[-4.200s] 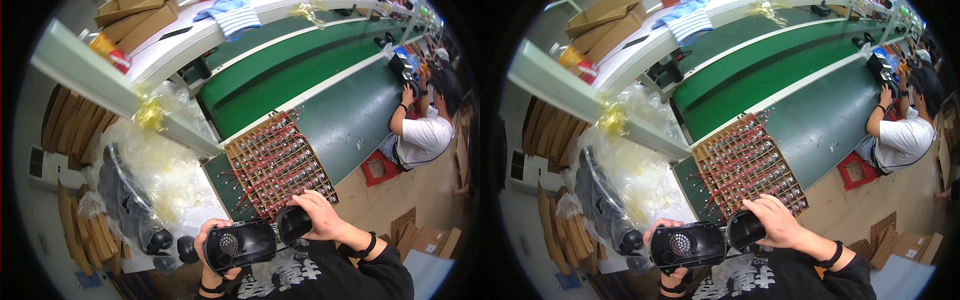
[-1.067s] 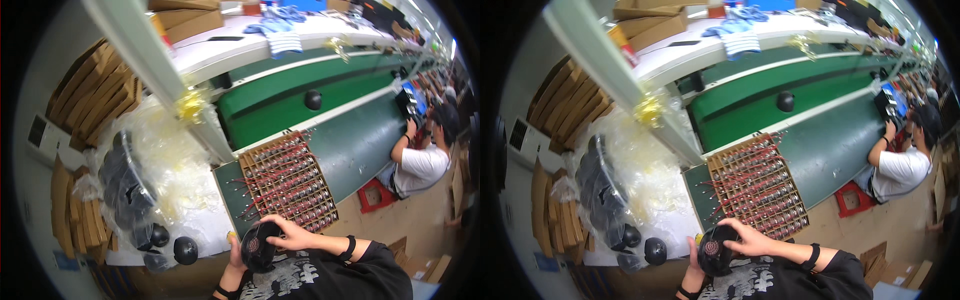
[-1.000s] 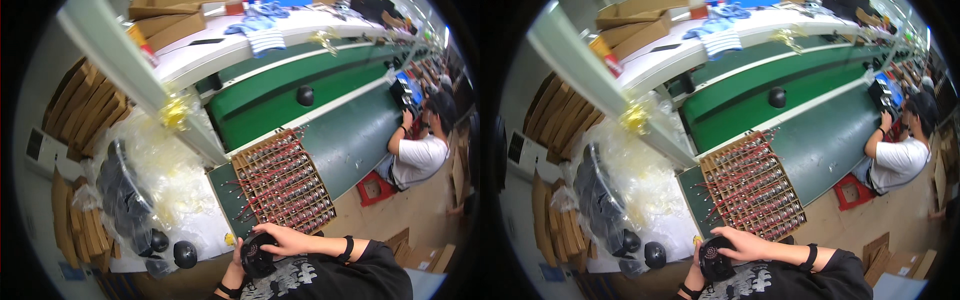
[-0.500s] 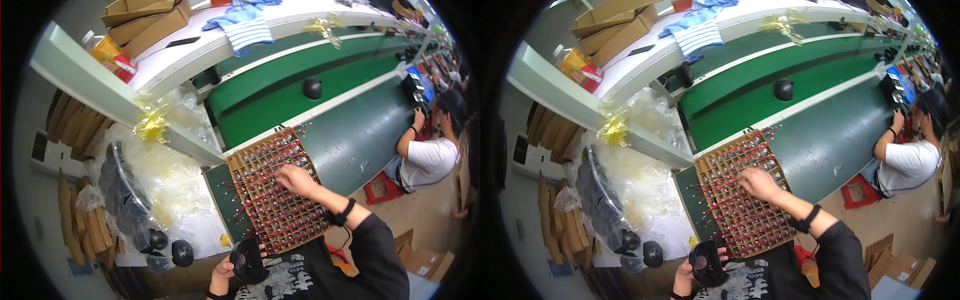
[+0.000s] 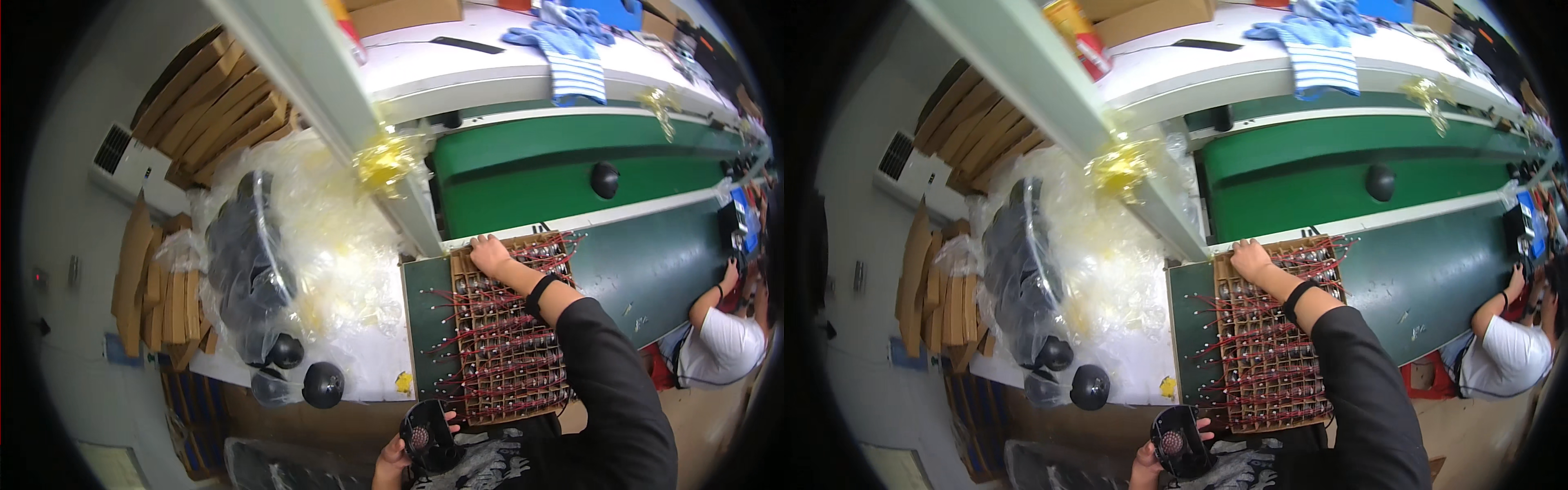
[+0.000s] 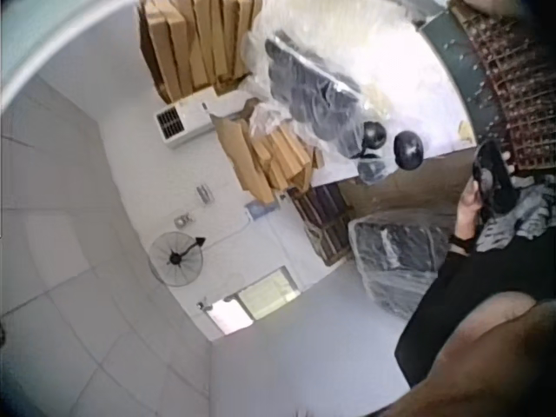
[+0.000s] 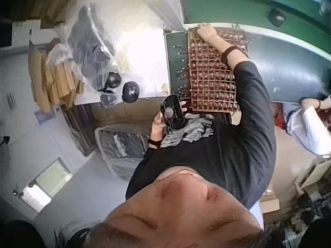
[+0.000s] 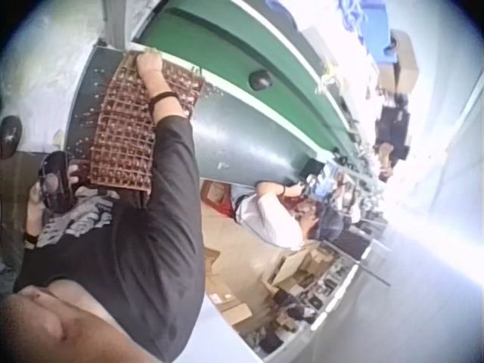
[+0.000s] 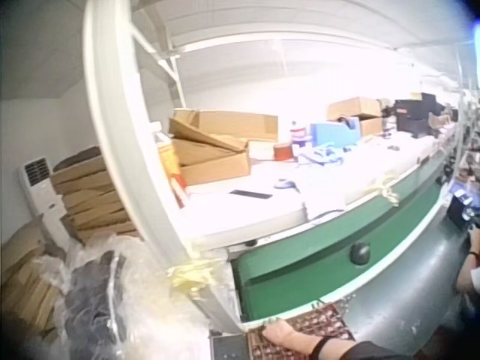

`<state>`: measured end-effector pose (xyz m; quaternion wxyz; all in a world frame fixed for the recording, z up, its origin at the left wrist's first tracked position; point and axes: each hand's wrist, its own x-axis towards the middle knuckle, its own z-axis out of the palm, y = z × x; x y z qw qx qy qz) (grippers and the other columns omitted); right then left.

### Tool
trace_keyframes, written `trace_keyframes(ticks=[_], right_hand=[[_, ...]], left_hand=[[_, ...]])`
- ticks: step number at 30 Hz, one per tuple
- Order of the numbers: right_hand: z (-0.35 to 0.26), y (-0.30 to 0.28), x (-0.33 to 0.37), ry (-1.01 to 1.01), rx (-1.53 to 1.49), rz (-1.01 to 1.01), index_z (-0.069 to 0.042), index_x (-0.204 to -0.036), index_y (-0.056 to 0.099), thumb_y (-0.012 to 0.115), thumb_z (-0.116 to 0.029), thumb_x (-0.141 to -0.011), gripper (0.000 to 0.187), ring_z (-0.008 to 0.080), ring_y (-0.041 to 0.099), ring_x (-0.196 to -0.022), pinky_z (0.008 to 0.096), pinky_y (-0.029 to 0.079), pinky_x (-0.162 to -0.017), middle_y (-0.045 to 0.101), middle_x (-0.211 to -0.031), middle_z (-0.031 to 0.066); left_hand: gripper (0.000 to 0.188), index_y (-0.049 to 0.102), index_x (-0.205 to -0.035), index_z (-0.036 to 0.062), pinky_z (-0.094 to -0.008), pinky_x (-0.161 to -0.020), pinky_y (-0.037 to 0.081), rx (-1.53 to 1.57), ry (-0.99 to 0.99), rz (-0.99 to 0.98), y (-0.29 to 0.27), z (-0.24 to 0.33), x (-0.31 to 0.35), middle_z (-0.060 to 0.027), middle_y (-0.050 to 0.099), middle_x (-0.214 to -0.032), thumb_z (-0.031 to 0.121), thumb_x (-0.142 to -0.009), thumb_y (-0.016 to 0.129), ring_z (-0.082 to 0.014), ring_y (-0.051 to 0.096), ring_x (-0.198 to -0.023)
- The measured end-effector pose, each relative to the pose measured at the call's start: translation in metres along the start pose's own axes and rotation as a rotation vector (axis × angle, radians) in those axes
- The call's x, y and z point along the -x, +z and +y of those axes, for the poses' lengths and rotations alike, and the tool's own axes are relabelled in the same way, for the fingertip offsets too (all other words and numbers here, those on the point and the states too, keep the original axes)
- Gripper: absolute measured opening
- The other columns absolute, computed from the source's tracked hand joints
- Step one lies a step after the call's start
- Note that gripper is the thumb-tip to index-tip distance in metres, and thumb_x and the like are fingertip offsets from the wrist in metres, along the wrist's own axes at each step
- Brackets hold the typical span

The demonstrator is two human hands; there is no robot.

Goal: Assembling black plastic product shells and internal components on a manufacturing line.

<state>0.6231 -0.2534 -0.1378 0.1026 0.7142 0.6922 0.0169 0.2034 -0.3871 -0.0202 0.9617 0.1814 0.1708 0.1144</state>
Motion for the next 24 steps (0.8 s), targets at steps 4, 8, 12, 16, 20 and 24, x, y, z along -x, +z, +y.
trace_keyframes(ticks=[4, 8, 12, 16, 20, 24], right_hand=[[0.007, 0.004, 0.004, -0.106, -0.009, 0.008, -0.006, -0.085, 0.07, 0.06, -0.018, -0.076, 0.017, 0.0249, 0.058, -0.102, 0.0376, 0.048, -0.084, 0.063, -0.102, 0.0105], [0.02, -0.036, 0.03, -0.101, -0.417, 0.182, -0.002, -0.082, 0.062, 0.061, -0.014, -0.071, 0.017, 0.0292, 0.062, -0.086, 0.0399, 0.05, -0.078, 0.063, -0.09, 0.0135], [0.035, -0.056, 0.083, 0.292, -1.391, 0.273, -0.002, -0.088, 0.056, 0.063, -0.015, -0.082, 0.016, 0.0226, 0.064, -0.077, 0.032, 0.052, -0.067, 0.063, -0.093, 0.0123], [-0.015, -0.116, 0.158, 0.198, -2.598, 0.177, 0.002, -0.116, 0.047, 0.056, -0.013, -0.088, 0.033, 0.0298, 0.06, -0.103, 0.0388, 0.056, -0.088, 0.054, -0.115, 0.0181], [-0.064, -0.139, 0.227, 0.087, -2.71, 0.183, 0.005, -0.135, 0.039, 0.066, -0.028, -0.085, 0.066, 0.0286, 0.06, -0.104, 0.0421, 0.051, -0.091, 0.057, -0.117, 0.0161], [-0.089, -0.16, 0.266, 0.024, -2.612, 0.264, 0.008, -0.13, 0.044, 0.064, -0.042, -0.086, 0.07, 0.0244, 0.06, -0.099, 0.0368, 0.047, -0.09, 0.062, -0.109, 0.0153]], left_hand=[[0.1, 0.014, -0.147, 0.0006, -0.0503, -0.108, 0.029, -0.003, 0.037, -0.042, -0.007, 0.005, 0.0, -0.0268, 0.02, -0.149, 0.048, -0.077, 0.068, -0.0425, 0.029, -0.135], [0.102, 0.015, -0.147, 0.0035, -0.0521, -0.107, 0.031, 0.022, 0.047, -0.054, -0.012, 0.011, 0.005, -0.0264, 0.02, -0.149, 0.046, -0.074, 0.072, -0.0427, 0.028, -0.135], [0.104, 0.017, -0.147, 0.0056, -0.0549, -0.106, 0.034, 0.083, 0.108, -0.066, -0.008, 0.02, -0.008, -0.0261, 0.02, -0.148, 0.043, -0.07, 0.077, -0.0438, 0.027, -0.135], [0.103, 0.017, -0.147, 0.0065, -0.0541, -0.106, 0.033, 0.126, 0.147, -0.162, -0.003, 0.035, -0.023, -0.023, 0.019, -0.15, 0.038, -0.07, 0.077, -0.0409, 0.024, -0.137], [0.102, 0.019, -0.147, 0.0066, -0.0563, -0.105, 0.035, 0.15, 0.112, -0.252, 0.016, 0.048, -0.036, -0.0246, 0.02, -0.149, 0.039, -0.069, 0.078, -0.0427, 0.025, -0.136], [0.102, 0.018, -0.146, 0.0046, -0.0545, -0.103, 0.037, 0.126, 0.03, -0.288, 0.034, 0.057, -0.043, -0.0251, 0.024, -0.147, 0.041, -0.07, 0.076, -0.0417, 0.028, -0.135]])
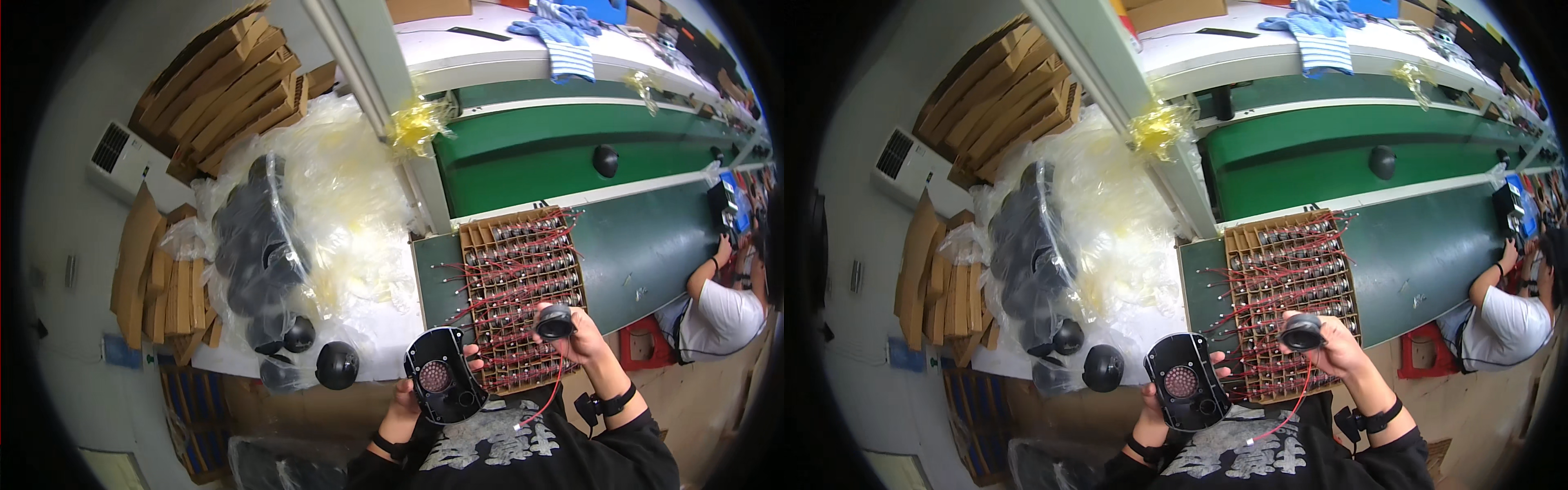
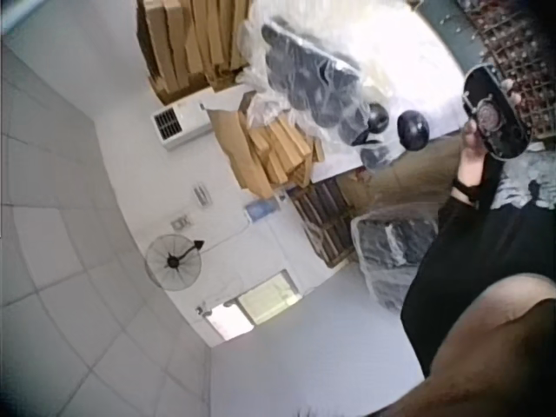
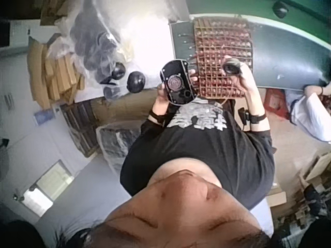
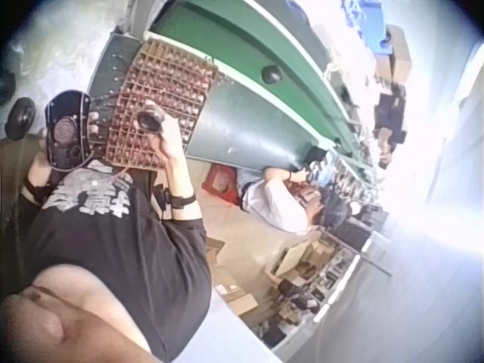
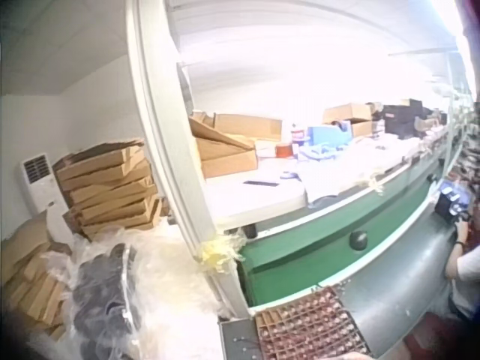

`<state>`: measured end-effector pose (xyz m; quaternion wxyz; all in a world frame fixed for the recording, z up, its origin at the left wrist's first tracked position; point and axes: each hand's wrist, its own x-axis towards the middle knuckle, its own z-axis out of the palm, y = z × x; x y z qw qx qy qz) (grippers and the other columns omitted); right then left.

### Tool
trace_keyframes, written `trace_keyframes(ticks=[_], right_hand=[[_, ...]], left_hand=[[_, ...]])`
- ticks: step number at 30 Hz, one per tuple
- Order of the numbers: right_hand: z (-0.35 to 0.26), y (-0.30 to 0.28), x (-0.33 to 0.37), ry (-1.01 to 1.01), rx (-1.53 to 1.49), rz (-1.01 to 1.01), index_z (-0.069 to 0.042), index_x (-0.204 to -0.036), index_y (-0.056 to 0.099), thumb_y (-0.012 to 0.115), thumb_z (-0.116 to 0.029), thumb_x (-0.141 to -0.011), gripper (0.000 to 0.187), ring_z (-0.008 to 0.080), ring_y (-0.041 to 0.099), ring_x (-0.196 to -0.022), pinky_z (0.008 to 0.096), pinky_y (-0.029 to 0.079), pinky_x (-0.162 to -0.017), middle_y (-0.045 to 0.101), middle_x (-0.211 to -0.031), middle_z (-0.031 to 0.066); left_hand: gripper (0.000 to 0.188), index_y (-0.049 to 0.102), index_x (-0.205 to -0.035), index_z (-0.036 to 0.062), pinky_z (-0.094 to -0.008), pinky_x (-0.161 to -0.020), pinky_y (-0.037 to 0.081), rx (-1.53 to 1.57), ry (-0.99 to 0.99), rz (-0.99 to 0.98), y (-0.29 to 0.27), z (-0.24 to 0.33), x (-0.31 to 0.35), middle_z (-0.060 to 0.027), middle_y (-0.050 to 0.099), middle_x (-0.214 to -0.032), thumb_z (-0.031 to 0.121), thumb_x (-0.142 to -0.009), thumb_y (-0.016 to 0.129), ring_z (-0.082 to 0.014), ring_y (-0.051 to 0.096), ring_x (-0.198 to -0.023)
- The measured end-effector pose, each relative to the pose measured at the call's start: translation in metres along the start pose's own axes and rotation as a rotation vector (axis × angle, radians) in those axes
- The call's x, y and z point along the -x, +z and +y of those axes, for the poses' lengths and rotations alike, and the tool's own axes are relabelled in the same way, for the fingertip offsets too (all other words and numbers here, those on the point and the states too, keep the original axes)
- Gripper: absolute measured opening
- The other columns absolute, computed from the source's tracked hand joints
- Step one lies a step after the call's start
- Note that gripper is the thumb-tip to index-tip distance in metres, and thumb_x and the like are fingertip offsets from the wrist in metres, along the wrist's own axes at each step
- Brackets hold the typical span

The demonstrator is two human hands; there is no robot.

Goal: Assembling black plastic product shells and internal components on a manufacturing line.

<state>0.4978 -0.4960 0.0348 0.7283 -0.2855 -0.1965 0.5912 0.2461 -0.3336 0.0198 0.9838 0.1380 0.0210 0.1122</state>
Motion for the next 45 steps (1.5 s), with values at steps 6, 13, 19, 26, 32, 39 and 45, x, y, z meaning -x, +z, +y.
trace_keyframes(ticks=[6, 13, 19, 26, 32, 39, 45], right_hand=[[-0.043, 0.095, -0.002, -0.468, 1.524, -0.229, -0.003, -0.12, 0.058, 0.074, -0.012, -0.068, 0.054, 0.0305, 0.059, -0.097, 0.04, 0.045, -0.087, 0.06, -0.106, 0.0136], [-0.017, 0.14, -0.012, -0.458, 1.68, -0.415, 0.001, -0.118, 0.053, 0.071, -0.014, -0.069, 0.054, 0.0255, 0.056, -0.094, 0.0357, 0.044, -0.084, 0.055, -0.106, 0.0114], [-0.005, 0.138, -0.026, -0.406, 1.758, -0.464, -0.001, -0.109, 0.057, 0.071, -0.019, -0.068, 0.047, 0.0194, 0.057, -0.091, 0.0329, 0.04, -0.085, 0.058, -0.093, 0.0044], [-0.005, 0.134, -0.033, -0.217, 1.85, -0.53, -0.007, -0.109, 0.06, 0.073, -0.022, -0.064, 0.049, 0.0168, 0.056, -0.096, 0.0345, 0.037, -0.09, 0.062, -0.102, 0.0009], [-0.02, 0.121, -0.027, -0.197, 1.87, -0.529, -0.007, -0.111, 0.062, 0.073, -0.022, -0.065, 0.05, 0.0169, 0.054, -0.099, 0.0337, 0.036, -0.091, 0.061, -0.105, 0.0011], [-0.072, 0.1, -0.018, -0.205, 1.737, -0.271, 0.0, -0.122, 0.052, 0.066, -0.024, -0.082, 0.049, 0.0309, 0.055, -0.104, 0.0396, 0.048, -0.084, 0.055, -0.118, 0.017], [-0.063, 0.016, -0.03, 0.278, 1.529, -0.332, -0.001, -0.111, 0.057, 0.056, -0.021, -0.089, 0.029, 0.0402, 0.062, -0.076, 0.0454, 0.049, -0.068, 0.063, -0.078, 0.0229]], left_hand=[[0.105, 0.022, -0.143, -0.0022, -0.0517, -0.106, 0.035, -0.095, -0.086, 0.045, 0.021, 0.004, -0.007, -0.0255, 0.029, -0.145, 0.046, -0.067, 0.076, -0.0389, 0.035, -0.132], [0.102, 0.024, -0.142, -0.0029, -0.0428, -0.108, 0.035, -0.218, -0.165, 0.025, -0.006, -0.007, 0.003, -0.02, 0.037, -0.142, 0.05, -0.07, 0.074, -0.0282, 0.043, -0.129], [0.105, 0.027, -0.141, -0.002, -0.0406, -0.106, 0.038, -0.3, -0.032, 0.113, 0.005, -0.016, 0.002, -0.0174, 0.042, -0.138, 0.069, -0.073, 0.062, -0.026, 0.046, -0.125], [0.109, 0.032, -0.139, -0.0021, -0.0434, -0.106, 0.037, -0.493, 0.002, 0.246, 0.004, -0.028, 0.0, -0.0199, 0.041, -0.138, 0.084, -0.073, 0.038, -0.0299, 0.044, -0.127], [0.104, 0.033, -0.139, -0.0012, -0.0438, -0.105, 0.038, -0.451, -0.002, 0.234, 0.005, -0.04, -0.017, -0.0196, 0.043, -0.137, 0.081, -0.075, 0.039, -0.0301, 0.046, -0.125], [0.102, 0.024, -0.143, 0.0027, -0.0445, -0.103, 0.041, -0.317, -0.1, 0.227, 0.021, -0.049, -0.051, -0.0214, 0.042, -0.137, 0.074, -0.076, 0.051, -0.033, 0.049, -0.123], [0.104, 0.023, -0.144, 0.0043, -0.0497, -0.102, 0.04, -0.068, -0.412, -0.077, 0.004, -0.074, -0.089, -0.0235, 0.04, -0.138, 0.08, -0.075, 0.043, -0.0426, 0.047, -0.121]])
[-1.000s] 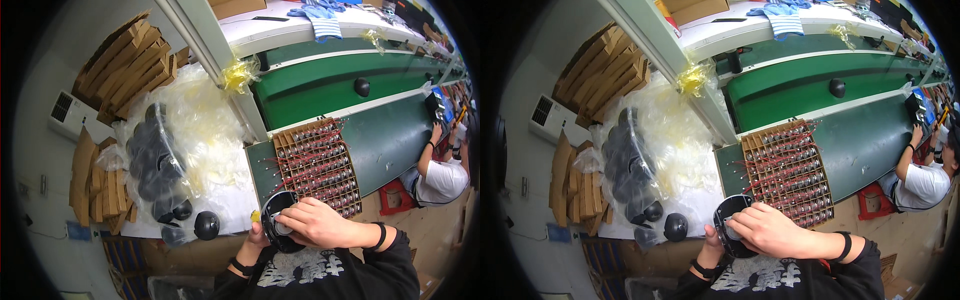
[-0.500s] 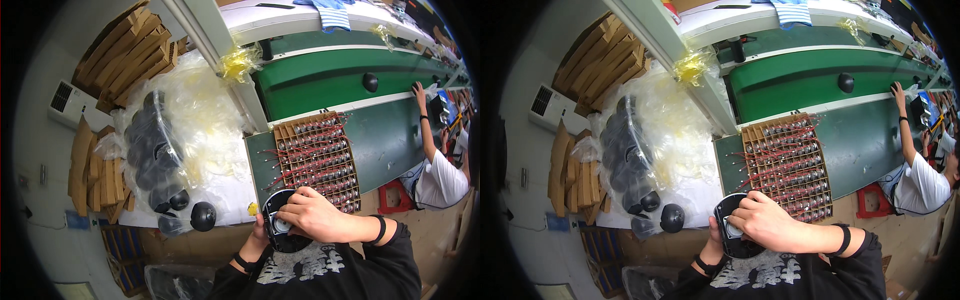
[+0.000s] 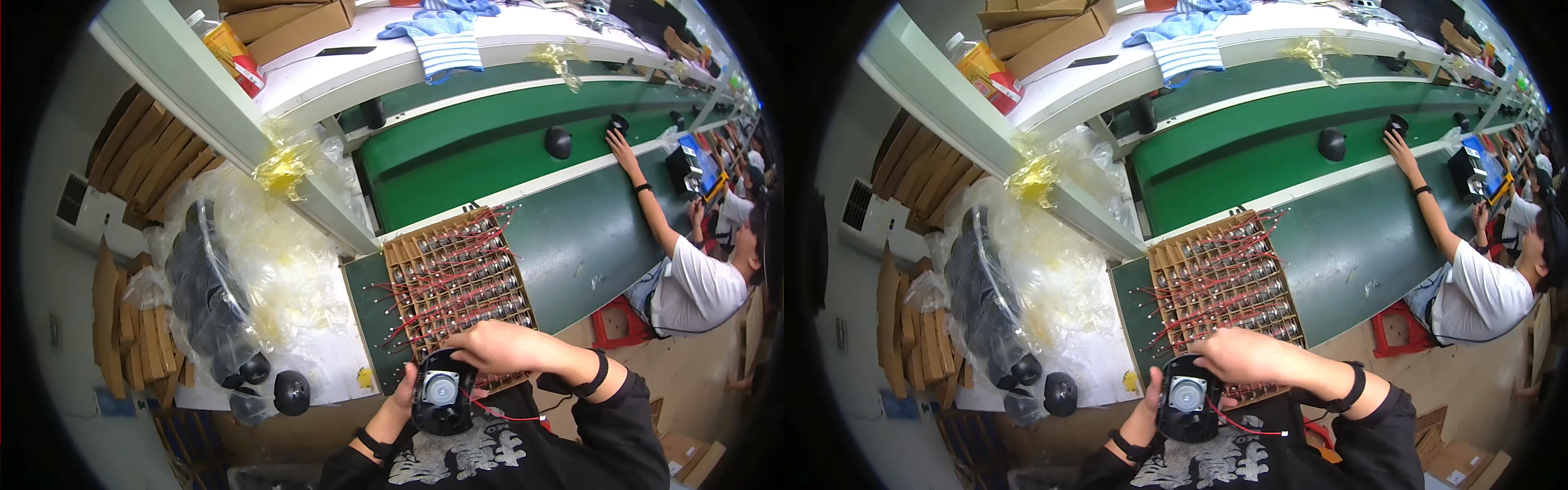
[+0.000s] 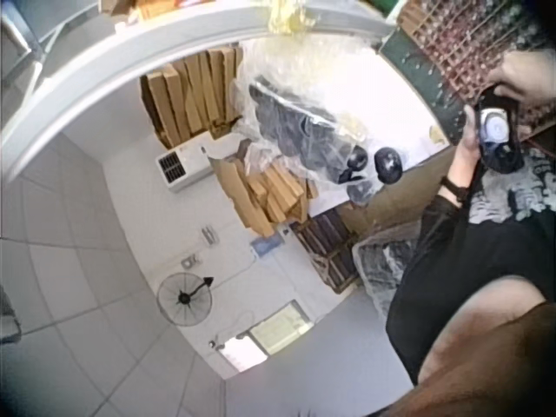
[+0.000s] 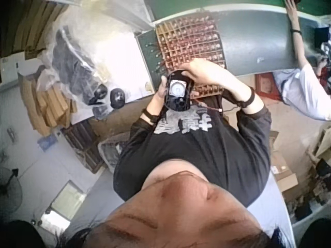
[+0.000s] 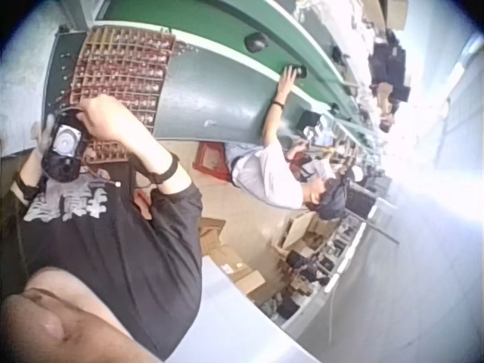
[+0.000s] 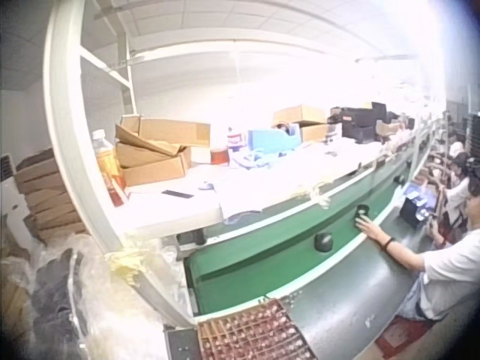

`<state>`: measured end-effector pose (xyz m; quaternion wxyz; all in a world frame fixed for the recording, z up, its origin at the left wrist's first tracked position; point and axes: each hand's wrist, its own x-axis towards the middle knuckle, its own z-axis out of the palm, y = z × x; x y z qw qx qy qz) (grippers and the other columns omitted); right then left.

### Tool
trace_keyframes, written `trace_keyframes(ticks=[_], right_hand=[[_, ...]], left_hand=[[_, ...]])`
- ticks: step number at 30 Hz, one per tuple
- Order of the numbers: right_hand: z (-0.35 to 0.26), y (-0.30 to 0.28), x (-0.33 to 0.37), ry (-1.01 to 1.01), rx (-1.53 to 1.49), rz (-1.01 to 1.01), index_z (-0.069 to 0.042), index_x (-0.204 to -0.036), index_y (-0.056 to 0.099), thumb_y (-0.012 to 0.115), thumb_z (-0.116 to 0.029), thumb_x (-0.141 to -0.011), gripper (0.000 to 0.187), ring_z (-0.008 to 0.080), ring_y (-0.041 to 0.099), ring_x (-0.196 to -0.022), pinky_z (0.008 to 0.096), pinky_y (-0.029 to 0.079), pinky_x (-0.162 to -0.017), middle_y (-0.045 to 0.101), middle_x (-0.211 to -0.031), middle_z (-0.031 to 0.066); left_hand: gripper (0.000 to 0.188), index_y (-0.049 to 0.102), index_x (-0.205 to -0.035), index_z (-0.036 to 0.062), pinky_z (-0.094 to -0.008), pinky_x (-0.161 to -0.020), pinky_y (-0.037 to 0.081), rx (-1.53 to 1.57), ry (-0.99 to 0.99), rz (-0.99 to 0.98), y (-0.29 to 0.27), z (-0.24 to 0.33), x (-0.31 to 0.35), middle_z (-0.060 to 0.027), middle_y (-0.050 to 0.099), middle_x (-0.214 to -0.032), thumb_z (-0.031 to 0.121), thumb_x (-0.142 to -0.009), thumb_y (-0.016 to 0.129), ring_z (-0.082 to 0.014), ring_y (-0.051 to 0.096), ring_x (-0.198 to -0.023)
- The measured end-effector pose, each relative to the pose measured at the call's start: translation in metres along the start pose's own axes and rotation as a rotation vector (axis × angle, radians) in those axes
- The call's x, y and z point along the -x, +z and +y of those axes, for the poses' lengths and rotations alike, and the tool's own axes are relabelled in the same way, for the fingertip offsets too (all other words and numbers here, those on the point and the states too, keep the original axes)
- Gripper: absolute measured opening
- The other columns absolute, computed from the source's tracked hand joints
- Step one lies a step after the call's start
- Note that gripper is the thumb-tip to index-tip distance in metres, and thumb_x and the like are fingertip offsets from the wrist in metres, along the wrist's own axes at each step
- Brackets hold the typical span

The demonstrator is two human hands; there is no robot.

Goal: Assembling black plastic product shells and internal components on a manufacturing line.

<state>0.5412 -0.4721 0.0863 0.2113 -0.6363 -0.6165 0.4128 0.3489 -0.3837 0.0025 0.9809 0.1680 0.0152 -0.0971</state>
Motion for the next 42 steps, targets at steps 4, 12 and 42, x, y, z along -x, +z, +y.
trace_keyframes(ticks=[4, 12, 42], right_hand=[[0.042, -0.005, 0.015, 0.174, -0.186, 0.08, -0.003, -0.106, 0.063, 0.056, -0.021, -0.089, 0.026, 0.0368, 0.063, -0.082, 0.0438, 0.049, -0.072, 0.064, -0.085, 0.022], [0.297, 0.029, 0.11, 0.562, -0.639, 1.077, 0.003, -0.103, 0.059, 0.056, -0.025, -0.093, 0.029, 0.0114, 0.054, -0.064, 0.0253, 0.047, -0.055, 0.058, -0.072, 0.003], [-0.049, 0.077, -0.062, -0.43, 0.118, 0.209, -0.003, -0.132, 0.042, 0.083, -0.031, -0.062, 0.085, 0.0378, 0.042, -0.123, 0.0466, 0.035, -0.103, 0.04, -0.136, 0.0208]], left_hand=[[0.084, 0.024, -0.145, 0.0065, -0.0437, -0.101, 0.039, 0.039, -0.118, 0.317, -0.042, -0.015, 0.003, -0.0175, 0.039, -0.141, 0.067, -0.088, 0.033, -0.0332, 0.046, -0.123], [0.04, 0.055, -0.118, 0.0026, -0.036, -0.085, 0.046, -1.351, 0.542, 1.744, -0.131, 0.065, 0.19, -0.0135, 0.06, -0.108, 0.023, -0.085, 0.065, -0.0242, 0.058, -0.098], [0.022, 0.055, -0.105, 0.0005, -0.0209, -0.074, 0.042, -1.006, 0.455, 0.674, -0.007, 0.088, 0.211, 0.0014, 0.056, -0.089, 0.007, -0.087, 0.065, -0.0042, 0.05, -0.081]])
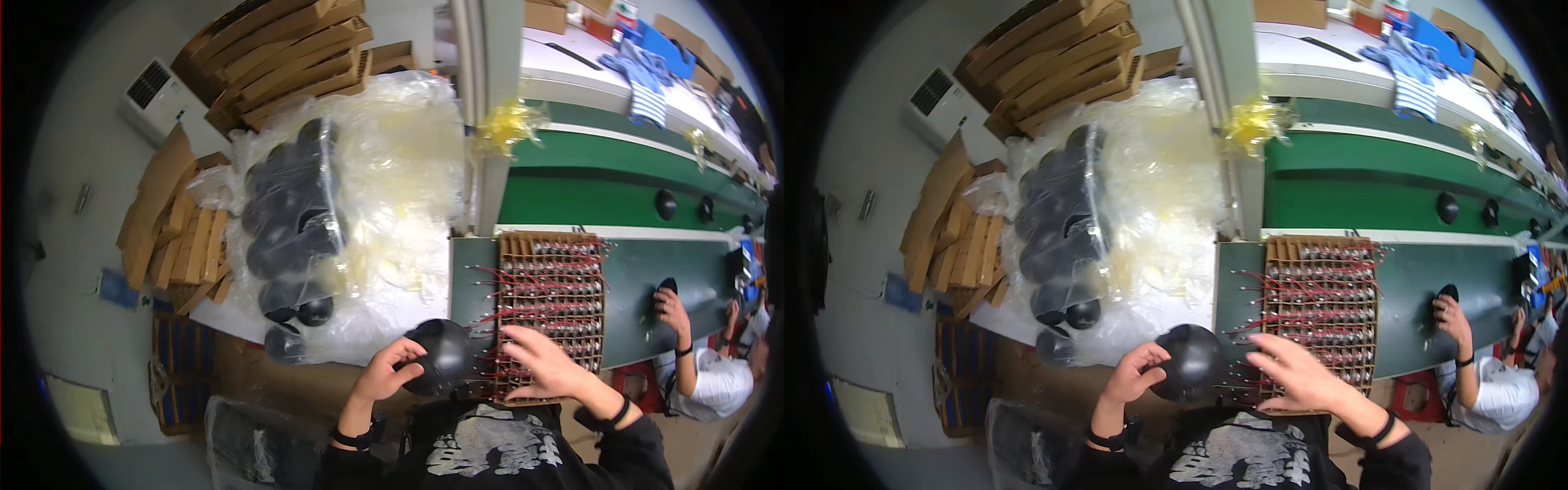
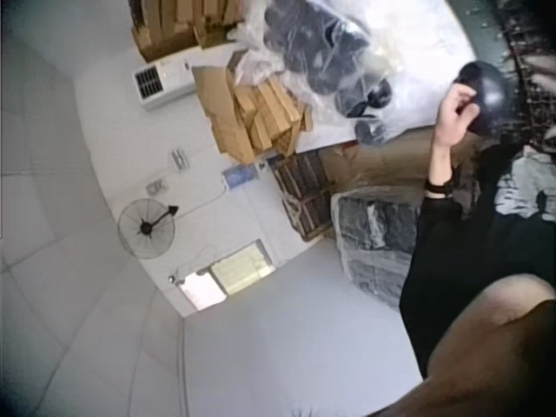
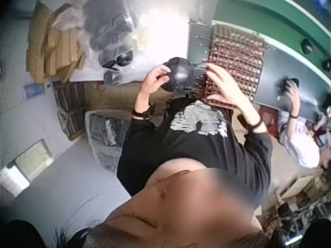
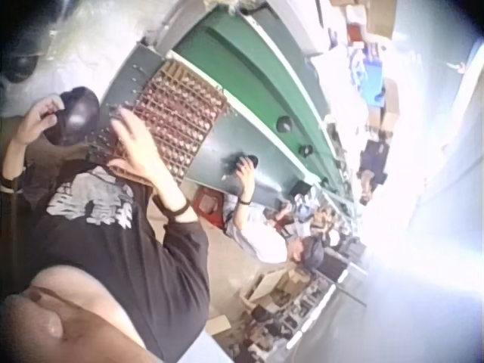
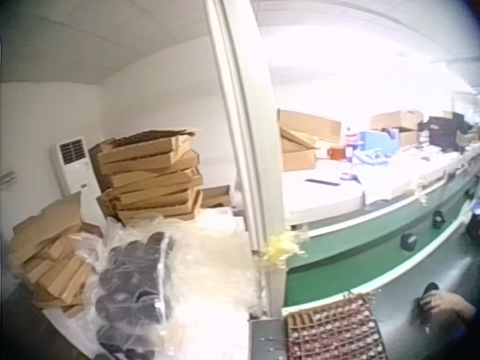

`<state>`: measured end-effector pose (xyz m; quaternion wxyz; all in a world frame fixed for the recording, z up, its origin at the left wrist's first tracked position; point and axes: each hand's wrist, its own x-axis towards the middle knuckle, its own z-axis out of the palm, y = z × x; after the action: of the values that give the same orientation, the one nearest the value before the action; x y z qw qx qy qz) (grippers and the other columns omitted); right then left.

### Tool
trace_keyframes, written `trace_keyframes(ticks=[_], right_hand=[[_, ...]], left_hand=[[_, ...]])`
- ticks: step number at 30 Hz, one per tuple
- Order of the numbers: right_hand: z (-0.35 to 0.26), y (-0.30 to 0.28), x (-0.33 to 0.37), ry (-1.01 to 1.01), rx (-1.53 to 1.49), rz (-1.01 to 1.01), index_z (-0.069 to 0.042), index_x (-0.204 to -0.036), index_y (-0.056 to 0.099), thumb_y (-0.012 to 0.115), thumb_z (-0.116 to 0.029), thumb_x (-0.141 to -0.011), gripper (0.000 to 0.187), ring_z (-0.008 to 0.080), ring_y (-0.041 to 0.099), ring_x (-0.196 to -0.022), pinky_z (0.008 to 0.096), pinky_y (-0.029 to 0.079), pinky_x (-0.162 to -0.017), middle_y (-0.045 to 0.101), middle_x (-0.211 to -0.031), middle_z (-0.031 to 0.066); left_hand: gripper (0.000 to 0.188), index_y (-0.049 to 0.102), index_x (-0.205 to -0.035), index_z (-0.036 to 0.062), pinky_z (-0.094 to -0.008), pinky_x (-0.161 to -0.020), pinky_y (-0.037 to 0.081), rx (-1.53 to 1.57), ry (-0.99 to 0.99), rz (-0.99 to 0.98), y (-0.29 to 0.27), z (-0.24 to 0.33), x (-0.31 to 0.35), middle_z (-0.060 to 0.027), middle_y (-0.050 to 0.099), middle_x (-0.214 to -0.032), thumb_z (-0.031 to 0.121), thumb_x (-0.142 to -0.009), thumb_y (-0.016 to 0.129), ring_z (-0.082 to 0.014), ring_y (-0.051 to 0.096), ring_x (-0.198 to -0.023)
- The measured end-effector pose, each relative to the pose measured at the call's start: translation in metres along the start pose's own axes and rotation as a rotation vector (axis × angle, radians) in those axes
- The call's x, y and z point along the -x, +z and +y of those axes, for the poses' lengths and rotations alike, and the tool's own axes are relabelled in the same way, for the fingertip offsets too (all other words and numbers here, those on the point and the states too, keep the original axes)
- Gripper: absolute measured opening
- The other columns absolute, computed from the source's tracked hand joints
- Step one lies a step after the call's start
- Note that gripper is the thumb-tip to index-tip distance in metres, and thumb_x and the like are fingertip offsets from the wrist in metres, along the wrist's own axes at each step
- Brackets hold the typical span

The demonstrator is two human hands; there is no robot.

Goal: Assembling black plastic product shells and internal components on a manufacturing line.

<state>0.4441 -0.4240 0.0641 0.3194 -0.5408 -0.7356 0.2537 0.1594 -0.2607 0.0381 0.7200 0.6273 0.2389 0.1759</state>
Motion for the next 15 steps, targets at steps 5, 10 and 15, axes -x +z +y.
trace_keyframes(ticks=[5, 10, 15], right_hand=[[-0.025, -0.012, -0.034, -0.247, -0.194, -0.052, -0.003, -0.137, 0.034, 0.084, -0.026, -0.061, 0.094, 0.0398, 0.036, -0.127, 0.0473, 0.031, -0.106, 0.038, -0.135, 0.0229], [0.002, 0.011, 0.006, 0.17, -0.358, 0.514, 0.001, -0.138, 0.029, 0.086, -0.026, -0.057, 0.102, 0.0326, 0.043, -0.12, 0.0411, 0.035, -0.102, 0.039, -0.128, 0.0187], [0.017, 0.048, 0.016, 0.273, -0.221, 0.992, 0.001, -0.139, 0.021, 0.086, -0.024, -0.057, 0.108, 0.0324, 0.039, -0.121, 0.042, 0.032, -0.102, 0.034, -0.129, 0.0194]], left_hand=[[0.024, 0.055, -0.109, -0.0008, -0.0232, -0.083, 0.041, 0.282, 0.058, -0.297, 0.033, 0.026, -0.039, -0.0005, 0.056, -0.097, 0.014, -0.092, 0.06, -0.0074, 0.05, -0.09], [0.027, 0.045, -0.121, -0.0002, -0.0273, -0.093, 0.038, -0.256, 0.271, 0.437, 0.068, 0.008, -0.057, -0.0063, 0.055, -0.106, 0.015, -0.099, 0.044, -0.0146, 0.049, -0.103], [0.043, 0.025, -0.137, 0.0004, -0.0349, -0.095, 0.042, 0.248, 0.118, 0.07, 0.133, -0.004, -0.044, -0.0167, 0.055, -0.116, 0.017, -0.1, 0.041, -0.0215, 0.053, -0.109]])
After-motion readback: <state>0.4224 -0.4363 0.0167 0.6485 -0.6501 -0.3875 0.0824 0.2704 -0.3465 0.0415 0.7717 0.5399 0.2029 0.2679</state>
